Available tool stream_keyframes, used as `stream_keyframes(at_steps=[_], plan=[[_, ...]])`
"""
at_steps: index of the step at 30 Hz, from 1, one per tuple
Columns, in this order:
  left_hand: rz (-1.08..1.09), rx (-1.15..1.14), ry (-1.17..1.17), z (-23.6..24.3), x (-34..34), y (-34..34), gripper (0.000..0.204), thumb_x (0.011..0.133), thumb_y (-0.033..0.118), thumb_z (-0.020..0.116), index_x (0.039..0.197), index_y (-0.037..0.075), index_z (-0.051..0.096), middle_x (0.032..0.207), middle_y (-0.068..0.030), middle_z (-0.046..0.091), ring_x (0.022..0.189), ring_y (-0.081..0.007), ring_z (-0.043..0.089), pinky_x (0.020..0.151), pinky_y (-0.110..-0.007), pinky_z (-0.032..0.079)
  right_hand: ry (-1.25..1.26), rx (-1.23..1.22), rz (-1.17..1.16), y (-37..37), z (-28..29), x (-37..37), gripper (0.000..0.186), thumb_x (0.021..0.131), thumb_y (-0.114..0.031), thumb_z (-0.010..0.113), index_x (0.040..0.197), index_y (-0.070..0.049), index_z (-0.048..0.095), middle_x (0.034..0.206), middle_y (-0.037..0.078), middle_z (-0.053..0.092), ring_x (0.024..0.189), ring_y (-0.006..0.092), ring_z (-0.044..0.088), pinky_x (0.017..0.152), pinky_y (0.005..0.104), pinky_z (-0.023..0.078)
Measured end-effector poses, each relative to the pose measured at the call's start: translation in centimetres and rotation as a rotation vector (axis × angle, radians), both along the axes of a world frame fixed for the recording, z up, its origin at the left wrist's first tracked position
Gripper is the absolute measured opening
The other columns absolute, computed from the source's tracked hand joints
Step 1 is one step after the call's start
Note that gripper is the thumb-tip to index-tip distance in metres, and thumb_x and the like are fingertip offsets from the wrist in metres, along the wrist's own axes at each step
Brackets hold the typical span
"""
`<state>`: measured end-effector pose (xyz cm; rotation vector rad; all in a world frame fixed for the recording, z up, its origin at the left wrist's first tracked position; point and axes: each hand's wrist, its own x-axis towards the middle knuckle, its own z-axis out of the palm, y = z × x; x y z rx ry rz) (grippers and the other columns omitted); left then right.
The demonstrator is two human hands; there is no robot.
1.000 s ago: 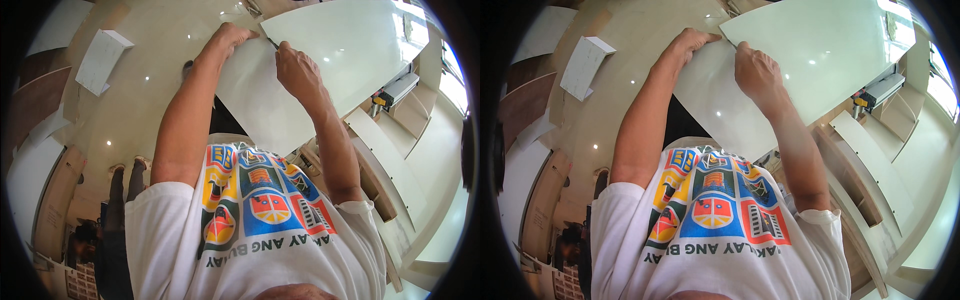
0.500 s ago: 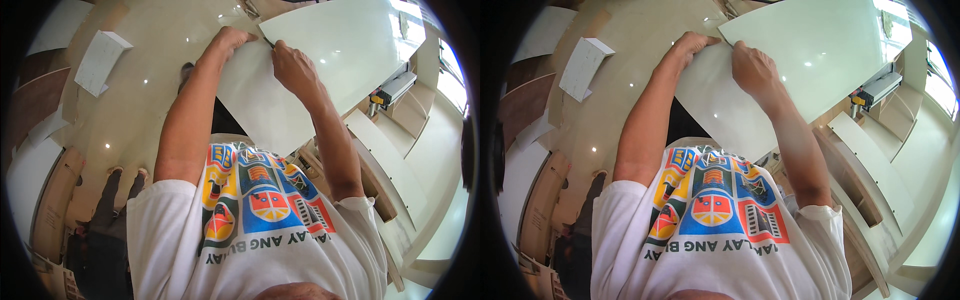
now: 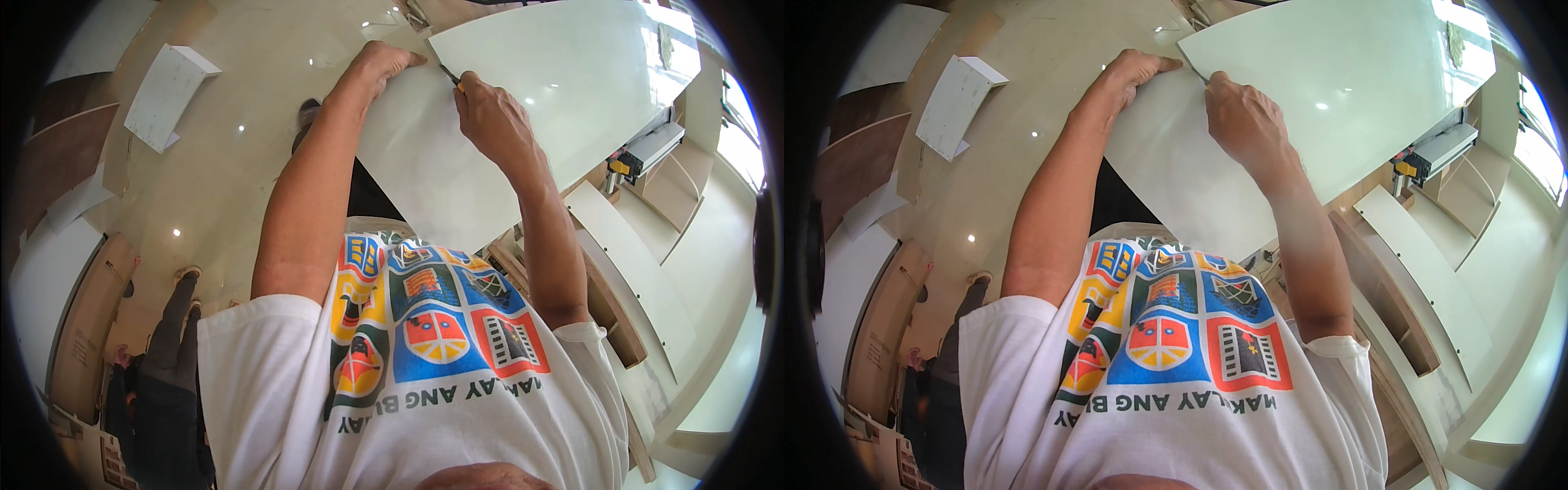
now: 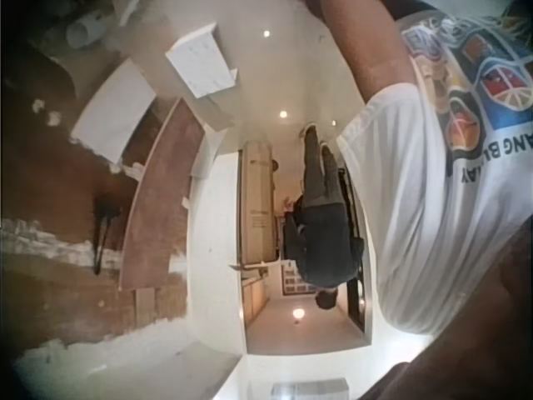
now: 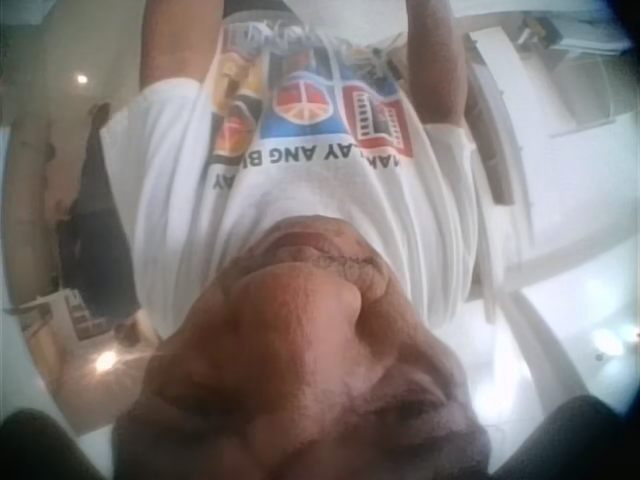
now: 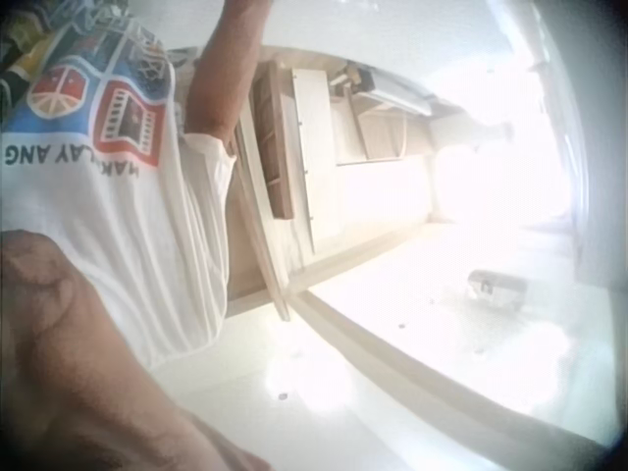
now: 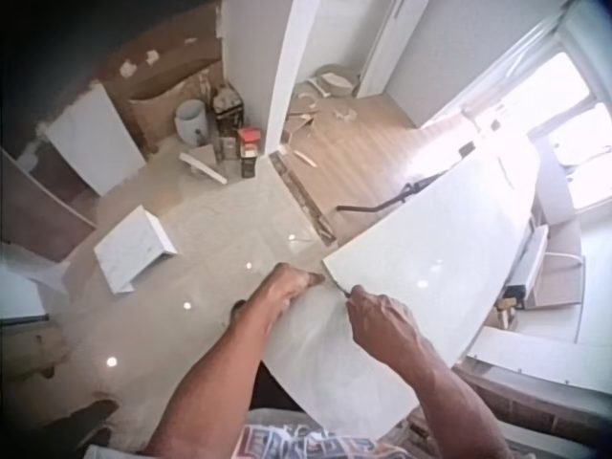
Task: The person wipes a large white laminate panel with a cloth, then uses a utility knife to trim the edges of the panel. The person repositions the panel and continues trimming along different edges.
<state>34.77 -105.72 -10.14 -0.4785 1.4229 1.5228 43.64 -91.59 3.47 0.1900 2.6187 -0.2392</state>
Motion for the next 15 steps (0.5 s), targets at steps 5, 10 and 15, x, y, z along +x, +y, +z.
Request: stream_keyframes(at_steps=[5,10,15], plan=[[0.009,0.011,-0.034,0.0,0.0,-0.2,0.048,0.081,0.015,0.085,0.114,-0.015,0.068,0.107,-0.0265,0.073,0.092,-0.0349,0.073,0.08,-0.045,0.059,-0.108,0.053,-0.058,-1.2,0.8,-0.2,0.011,0.1,-0.008,0.048,0.094,0.0,0.054,0.085,0.023,0.071,0.085,0.0416,0.071,0.079,0.0514,0.055],[-0.035,-0.002,-0.059,0.0,0.0,-0.3,0.046,0.087,0.017,0.081,0.121,-0.01,0.069,0.109,-0.0234,0.074,0.095,-0.033,0.074,0.082,-0.045,0.061,-0.145,0.075,-0.031,-1.5,0.4,-0.5,0.01,0.098,-0.005,0.047,0.095,0.002,0.054,0.086,0.024,0.071,0.086,0.0427,0.071,0.08,0.0514,0.055],[-0.011,-0.009,-0.05,-0.9,0.3,-0.2,0.045,0.083,0.014,0.084,0.115,-0.013,0.069,0.108,-0.0244,0.073,0.091,-0.0336,0.073,0.08,-0.044,0.059,-0.042,0.012,-0.014,-0.9,-0.9,0.2,0.018,0.103,-0.014,0.049,0.094,0.001,0.053,0.083,0.025,0.068,0.082,0.0457,0.068,0.076,0.0541,0.052]])
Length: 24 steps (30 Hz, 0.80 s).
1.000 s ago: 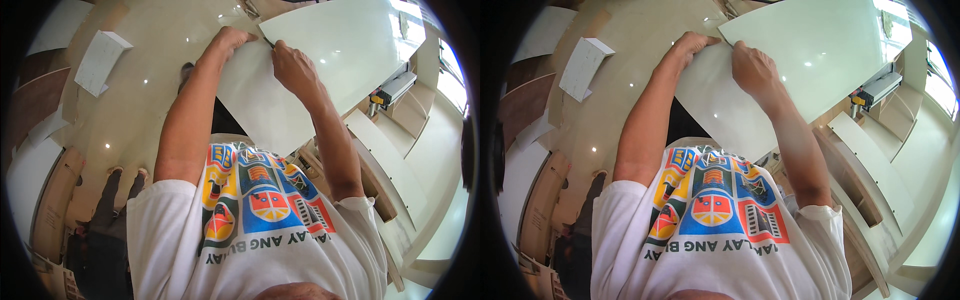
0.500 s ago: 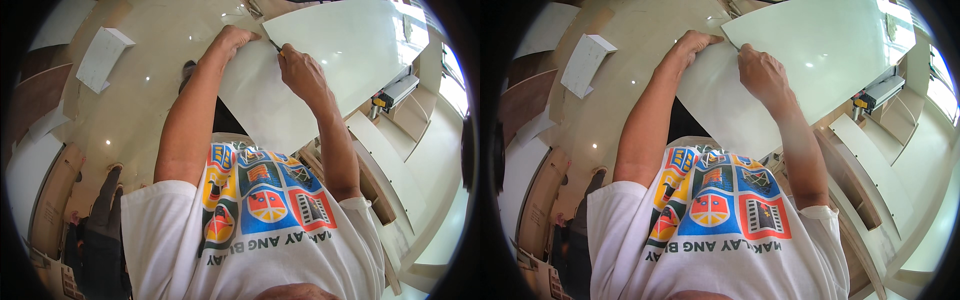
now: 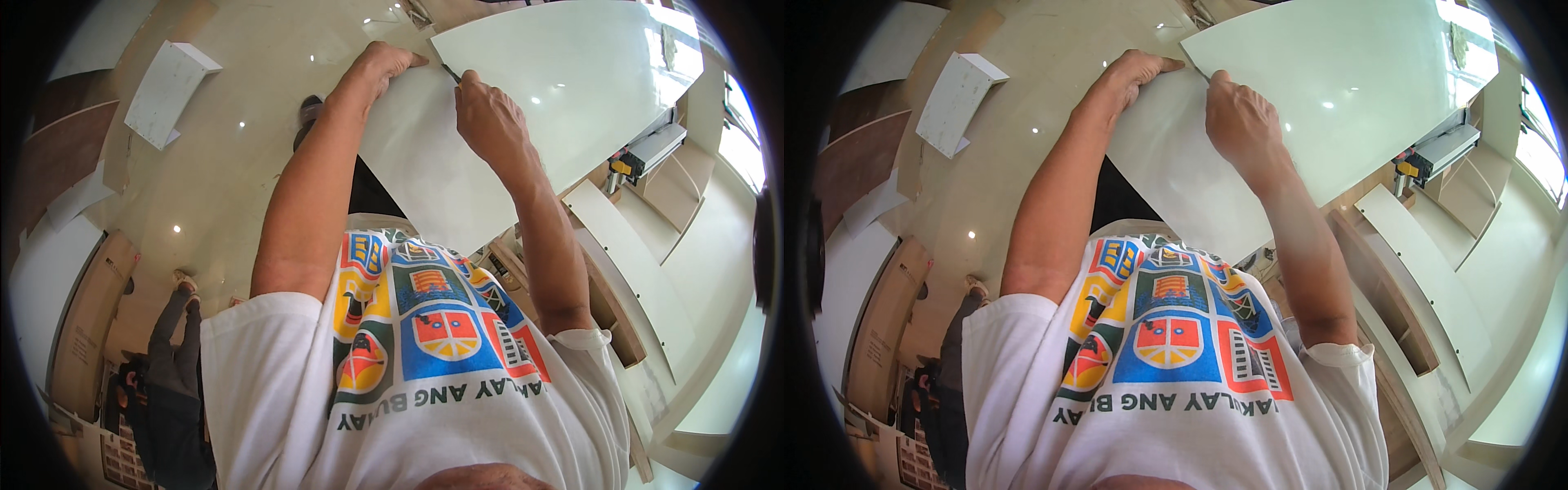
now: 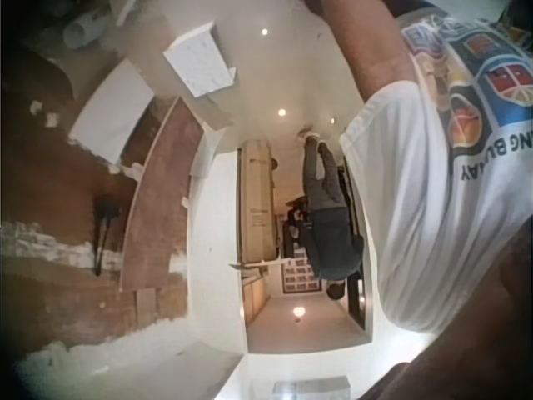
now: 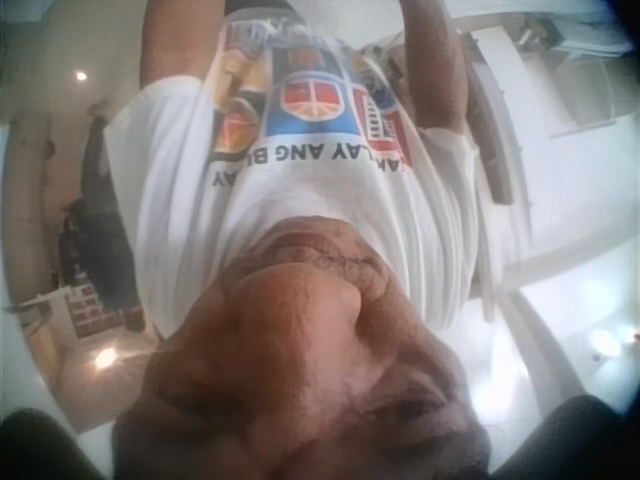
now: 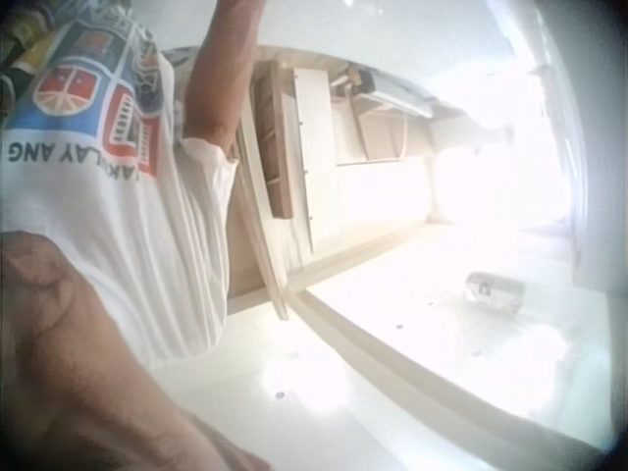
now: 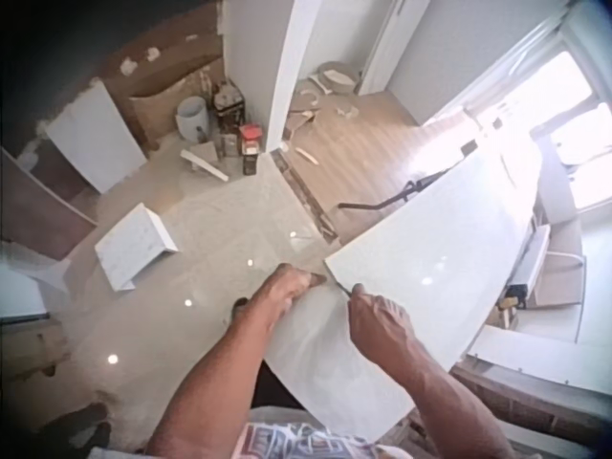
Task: The person wipes a large white laminate panel with a cloth, then uses a utility knife to trim the edges of the panel. The person repositions the panel and continues trimming along different edges.
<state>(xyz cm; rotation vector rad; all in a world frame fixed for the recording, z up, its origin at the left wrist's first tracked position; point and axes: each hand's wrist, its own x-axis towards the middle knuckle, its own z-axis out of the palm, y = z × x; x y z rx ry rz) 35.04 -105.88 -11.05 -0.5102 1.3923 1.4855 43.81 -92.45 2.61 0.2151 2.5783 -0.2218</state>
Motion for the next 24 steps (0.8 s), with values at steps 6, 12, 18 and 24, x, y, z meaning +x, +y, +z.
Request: stream_keyframes(at_steps=[6,12,18,24], plan=[[-0.042,-0.048,0.011,0.7,0.3,0.0,0.044,0.087,0.017,0.08,0.121,-0.009,0.068,0.11,-0.0237,0.074,0.093,-0.0342,0.074,0.081,-0.047,0.061,-0.025,-0.02,-0.016,-0.2,-0.3,-0.6,0.013,0.099,-0.006,0.047,0.094,0.004,0.055,0.087,0.027,0.07,0.086,0.0447,0.069,0.079,0.0526,0.054],[-0.065,-0.022,-0.034,-0.5,0.7,-0.1,0.044,0.089,0.02,0.08,0.12,-0.009,0.069,0.109,-0.0239,0.074,0.092,-0.0336,0.074,0.08,-0.046,0.062,-0.047,-0.021,-0.013,0.2,-1.7,-0.5,0.019,0.102,-0.012,0.046,0.099,0.004,0.057,0.091,0.027,0.07,0.089,0.0456,0.069,0.081,0.0534,0.054],[-0.047,-0.083,0.208,0.3,1.4,0.2,0.043,0.089,0.025,0.081,0.116,-0.006,0.072,0.104,-0.022,0.075,0.09,-0.0319,0.074,0.077,-0.045,0.061,-0.037,-0.02,-0.019,0.2,0.1,0.1,0.016,0.099,-0.006,0.045,0.1,0.004,0.057,0.092,0.028,0.07,0.09,0.0463,0.07,0.082,0.0531,0.054],[-0.148,-0.581,0.923,3.2,3.6,0.5,0.037,0.09,0.035,0.076,0.117,0.01,0.076,0.108,-0.0167,0.076,0.099,-0.0364,0.071,0.089,-0.046,0.055,0.027,-0.008,-0.012,0.7,-0.3,1.0,0.015,0.097,-0.002,0.044,0.099,0.005,0.057,0.092,0.029,0.07,0.091,0.0459,0.07,0.084,0.0529,0.054]])
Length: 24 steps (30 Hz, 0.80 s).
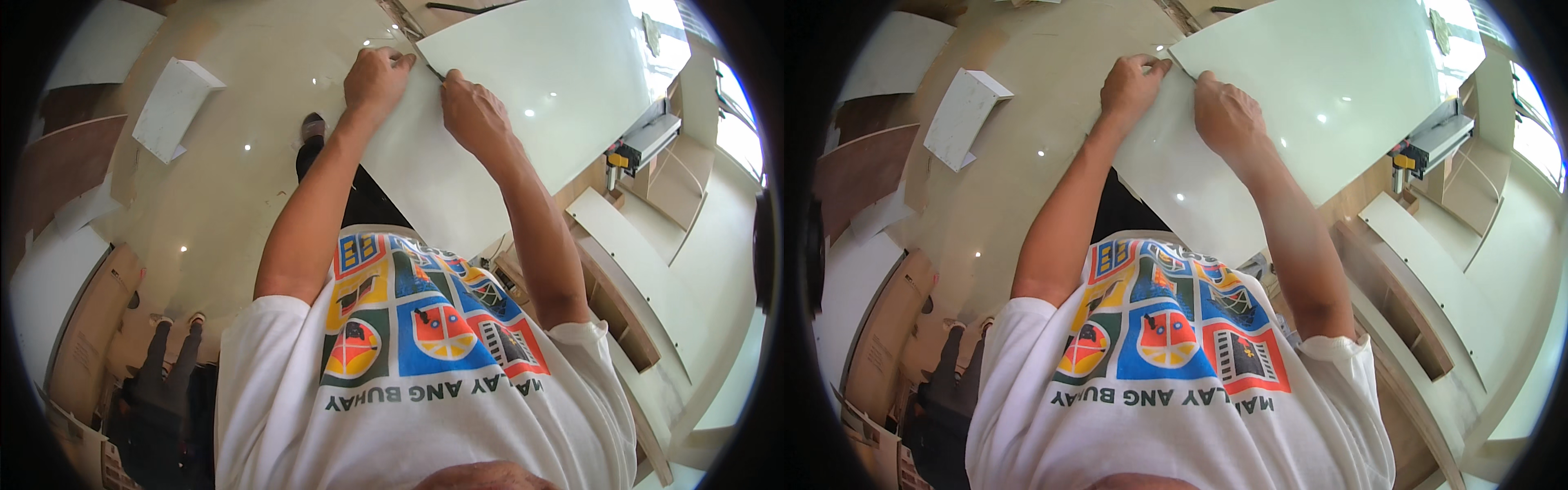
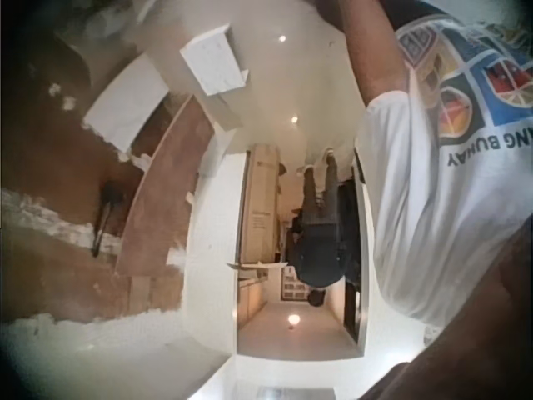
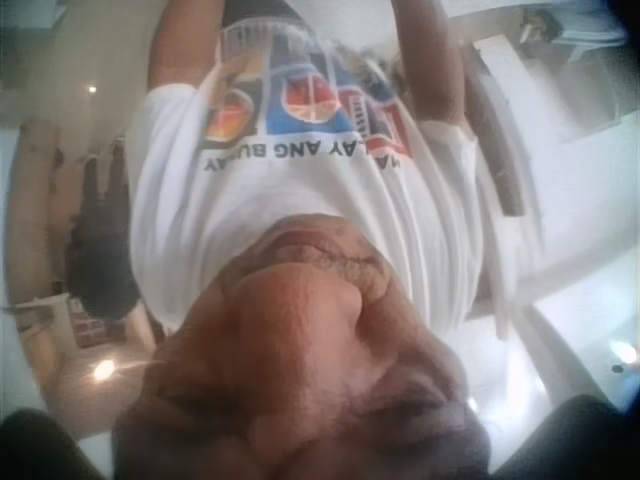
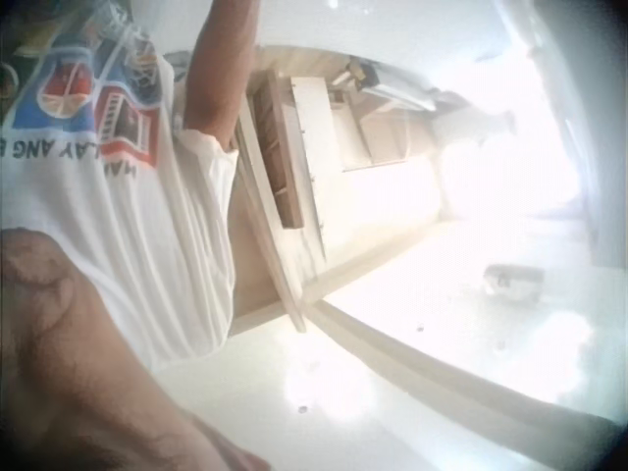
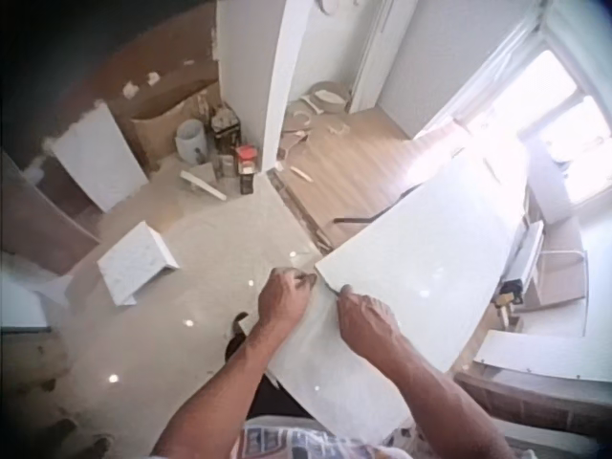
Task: The person wipes a large white laminate panel with a cloth, then uses a utility knife to trim the edges of the panel. The person repositions the panel and continues trimming along different edges.
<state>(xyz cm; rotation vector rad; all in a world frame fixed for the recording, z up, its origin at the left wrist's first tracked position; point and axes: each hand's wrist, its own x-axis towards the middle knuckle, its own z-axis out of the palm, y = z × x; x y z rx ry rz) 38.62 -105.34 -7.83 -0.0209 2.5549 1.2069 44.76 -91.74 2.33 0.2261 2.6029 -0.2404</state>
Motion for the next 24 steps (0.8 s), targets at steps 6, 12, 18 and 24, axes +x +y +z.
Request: stream_keyframes(at_steps=[6,12,18,24], plan=[[-0.101,0.039,0.545,-1.1,1.7,-0.3,0.024,0.098,0.024,0.065,0.111,0.006,0.075,0.114,-0.0077,0.074,0.109,-0.0277,0.067,0.104,-0.044,0.045,0.109,-0.069,0.03,-0.5,-0.5,0.1,0.016,0.098,-0.005,0.045,0.095,0.005,0.058,0.088,0.028,0.07,0.088,0.0451,0.07,0.083,0.0521,0.055],[-0.27,-0.13,0.641,-0.9,2.5,-1.1,0.023,0.101,0.022,0.06,0.101,0.003,0.074,0.107,-0.0099,0.075,0.102,-0.0315,0.069,0.095,-0.046,0.047,0.202,-0.086,0.058,-0.6,-0.7,0.6,0.017,0.1,-0.01,0.05,0.091,0.003,0.056,0.078,0.026,0.069,0.078,0.0444,0.07,0.072,0.0519,0.055],[-0.355,-0.075,0.251,0.3,1.1,-0.6,0.034,0.106,0.026,0.049,0.102,0.003,0.073,0.108,-0.0169,0.073,0.104,-0.0345,0.069,0.102,-0.05,0.045,0.267,-0.092,-0.022,0.1,1.4,0.3,0.022,0.101,-0.017,0.053,0.091,0.002,0.055,0.075,0.025,0.067,0.074,0.0451,0.067,0.071,0.0521,0.053],[-0.169,0.195,0.27,-1.2,1.7,0.1,0.044,0.107,0.033,0.046,0.095,0.002,0.075,0.103,-0.0213,0.072,0.104,-0.0411,0.067,0.094,-0.049,0.053,0.17,-0.173,-0.132,1.5,1.6,0.6,0.025,0.103,-0.022,0.053,0.097,0.002,0.055,0.081,0.026,0.067,0.081,0.0465,0.065,0.077,0.0522,0.05]])
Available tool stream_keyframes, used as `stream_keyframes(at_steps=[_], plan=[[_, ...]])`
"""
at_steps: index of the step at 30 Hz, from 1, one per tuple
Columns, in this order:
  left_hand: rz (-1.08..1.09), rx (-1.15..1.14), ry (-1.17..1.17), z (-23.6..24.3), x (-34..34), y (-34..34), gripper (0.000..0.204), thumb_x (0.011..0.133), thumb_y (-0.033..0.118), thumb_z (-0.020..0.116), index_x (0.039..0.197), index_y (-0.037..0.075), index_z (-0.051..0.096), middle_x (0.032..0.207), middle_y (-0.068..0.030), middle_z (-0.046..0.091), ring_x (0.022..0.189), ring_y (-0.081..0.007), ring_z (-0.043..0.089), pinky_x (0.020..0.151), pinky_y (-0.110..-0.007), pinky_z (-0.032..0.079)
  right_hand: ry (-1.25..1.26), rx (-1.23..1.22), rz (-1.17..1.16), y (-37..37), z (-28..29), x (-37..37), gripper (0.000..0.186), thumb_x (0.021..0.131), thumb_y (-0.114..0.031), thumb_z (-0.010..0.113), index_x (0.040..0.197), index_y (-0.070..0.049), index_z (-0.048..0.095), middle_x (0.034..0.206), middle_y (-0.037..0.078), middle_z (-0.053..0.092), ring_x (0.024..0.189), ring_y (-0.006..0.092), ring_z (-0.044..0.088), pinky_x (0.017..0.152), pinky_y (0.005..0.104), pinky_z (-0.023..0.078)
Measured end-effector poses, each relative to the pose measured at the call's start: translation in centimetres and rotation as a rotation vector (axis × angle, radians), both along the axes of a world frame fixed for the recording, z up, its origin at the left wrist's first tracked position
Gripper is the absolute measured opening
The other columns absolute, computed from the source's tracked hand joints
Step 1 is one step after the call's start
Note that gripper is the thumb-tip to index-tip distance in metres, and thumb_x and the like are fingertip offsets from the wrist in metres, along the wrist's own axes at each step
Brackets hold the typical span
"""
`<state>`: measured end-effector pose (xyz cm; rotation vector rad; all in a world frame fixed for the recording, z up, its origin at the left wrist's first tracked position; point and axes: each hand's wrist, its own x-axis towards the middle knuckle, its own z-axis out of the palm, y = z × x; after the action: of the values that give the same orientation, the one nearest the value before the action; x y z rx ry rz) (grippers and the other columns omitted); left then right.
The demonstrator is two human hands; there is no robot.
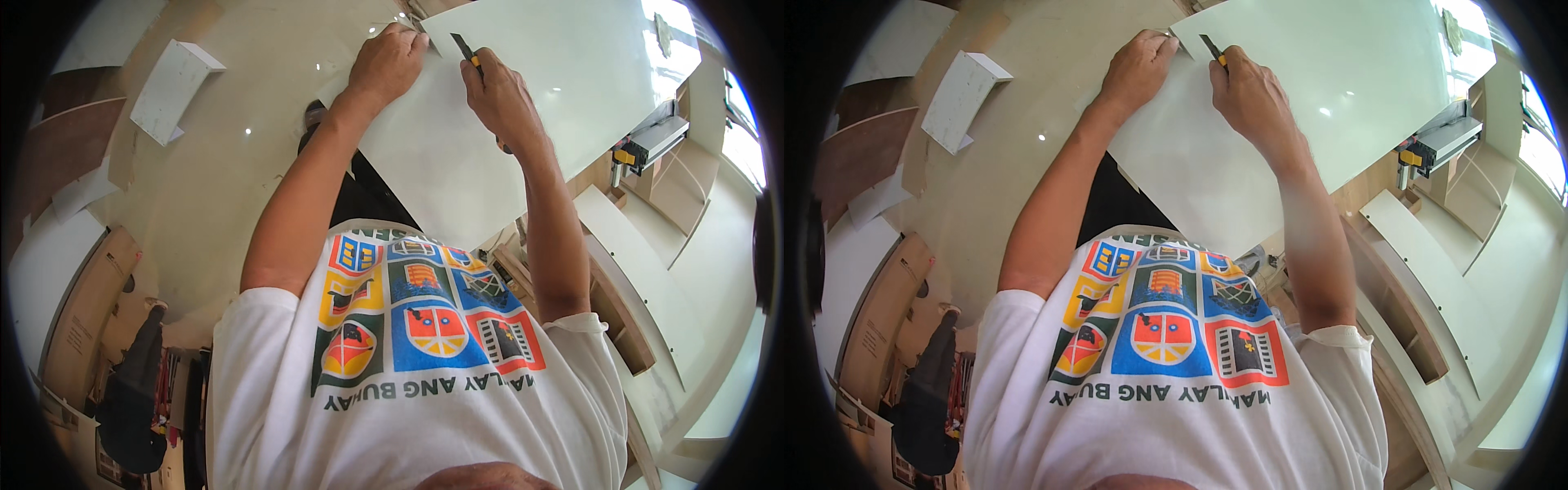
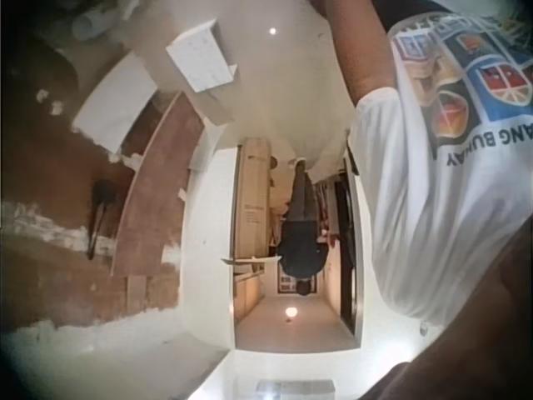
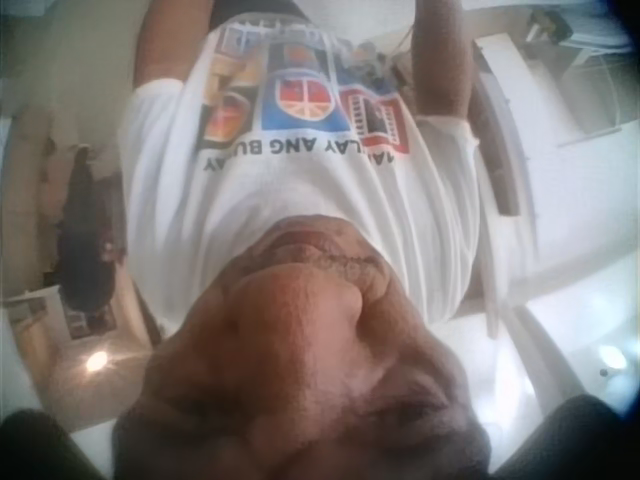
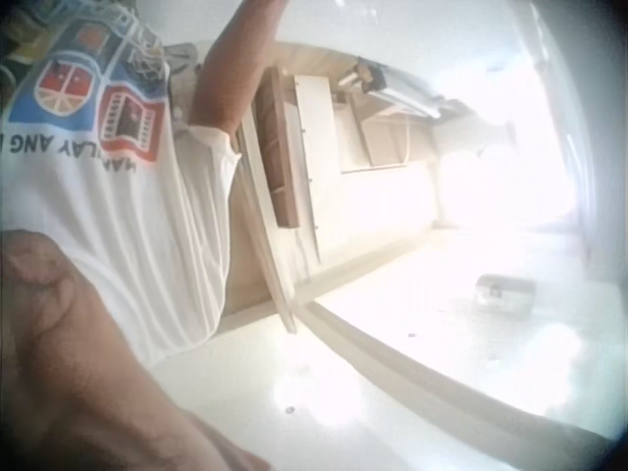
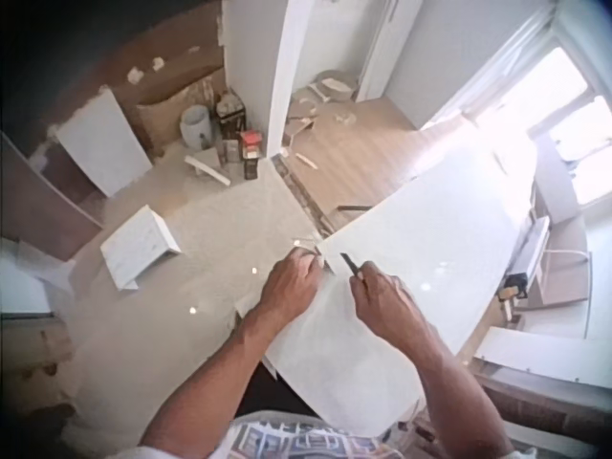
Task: The person wipes a large white laminate panel with a cloth, then uses a utility knife to trim the edges of the panel. The person repositions the panel and continues trimming along different edges.
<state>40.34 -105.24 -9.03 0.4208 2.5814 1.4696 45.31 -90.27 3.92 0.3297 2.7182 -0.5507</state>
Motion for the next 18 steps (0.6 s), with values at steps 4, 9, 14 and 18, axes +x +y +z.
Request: stream_keyframes(at_steps=[4,9,14,18], plan=[[0.039,-0.119,-0.233,1.5,-0.2,1.4,0.053,0.105,0.046,0.051,0.091,-0.002,0.072,0.097,-0.0234,0.071,0.089,-0.0418,0.067,0.085,-0.047,0.055,-0.034,-0.053,-0.052,-0.1,-0.7,1.0,0.025,0.103,-0.022,0.051,0.097,0.002,0.054,0.081,0.026,0.066,0.083,0.0475,0.064,0.079,0.0529,0.049],[0.023,-0.021,-0.367,0.8,0.0,1.2,0.06,0.1,0.051,0.062,0.085,-0.007,0.072,0.078,-0.0189,0.07,0.067,-0.0334,0.066,0.072,-0.042,0.057,-0.072,-0.044,-0.029,-0.7,0.0,1.6,0.026,0.103,-0.023,0.052,0.096,0.002,0.054,0.08,0.026,0.065,0.081,0.0474,0.064,0.078,0.0528,0.049],[0.042,0.359,-0.73,0.9,-0.9,-0.2,0.051,0.099,0.045,0.067,0.082,-0.004,0.074,0.077,-0.0085,0.07,0.068,-0.0153,0.063,0.064,-0.034,0.053,0.113,-0.035,-0.022,-0.1,-1.6,2.2,0.031,0.1,-0.029,0.064,0.095,0.0,0.052,0.076,0.02,0.063,0.066,0.0385,0.06,0.065,0.0486,0.048],[-0.001,0.38,-0.77,0.9,-1.3,-0.6,0.052,0.102,0.046,0.062,0.104,-0.005,0.076,0.087,-0.0098,0.073,0.076,-0.0157,0.067,0.073,-0.031,0.056,0.194,0.079,0.024,-1.5,-2.3,0.6,0.036,0.091,-0.03,0.075,0.096,-0.001,0.055,0.091,0.016,0.07,0.079,0.0385,0.069,0.072,0.0468,0.053]])
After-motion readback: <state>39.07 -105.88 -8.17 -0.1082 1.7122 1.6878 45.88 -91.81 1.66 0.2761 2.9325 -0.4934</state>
